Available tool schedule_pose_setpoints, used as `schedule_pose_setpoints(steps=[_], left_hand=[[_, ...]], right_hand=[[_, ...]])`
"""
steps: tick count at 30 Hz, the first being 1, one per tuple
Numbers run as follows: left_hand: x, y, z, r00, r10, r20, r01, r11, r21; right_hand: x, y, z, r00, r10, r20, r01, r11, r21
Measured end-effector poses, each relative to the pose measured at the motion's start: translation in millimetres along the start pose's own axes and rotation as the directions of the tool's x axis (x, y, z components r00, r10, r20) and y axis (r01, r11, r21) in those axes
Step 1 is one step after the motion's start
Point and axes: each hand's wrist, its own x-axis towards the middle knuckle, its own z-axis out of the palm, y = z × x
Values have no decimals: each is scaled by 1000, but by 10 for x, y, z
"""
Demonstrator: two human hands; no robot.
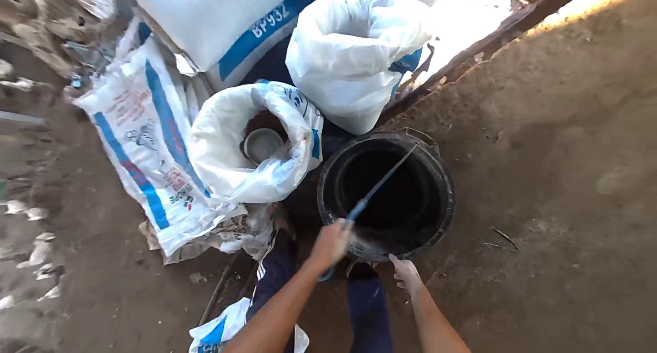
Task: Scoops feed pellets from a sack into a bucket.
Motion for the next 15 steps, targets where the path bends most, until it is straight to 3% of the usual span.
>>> schedule_pose_setpoints(steps=[3, 5, 9, 12, 15], left_hand=[[264, -363, -639, 998, -25, -54, 22, 998, -54], [386, -467, -916, 1000, -1, -24, 0, 999, -53], [570, -671, -1392, 988, -61, 141, 47, 994, 102], [772, -1123, -1629, 955, -180, 237, 126, 965, 228], [912, -1883, -1754, 924, -281, 260, 214, 942, 259]], right_hand=[[-231, -53, -47, 985, -29, -172, 67, 973, 220], [-250, -60, 11, 963, -10, -270, 78, 968, 240], [-585, -323, 266, 829, 5, -559, 164, 954, 252], [-1228, -778, 532, 720, -110, -685, 360, 904, 232], [-1966, -1332, 864, 630, -304, -714, 534, 838, 115]])
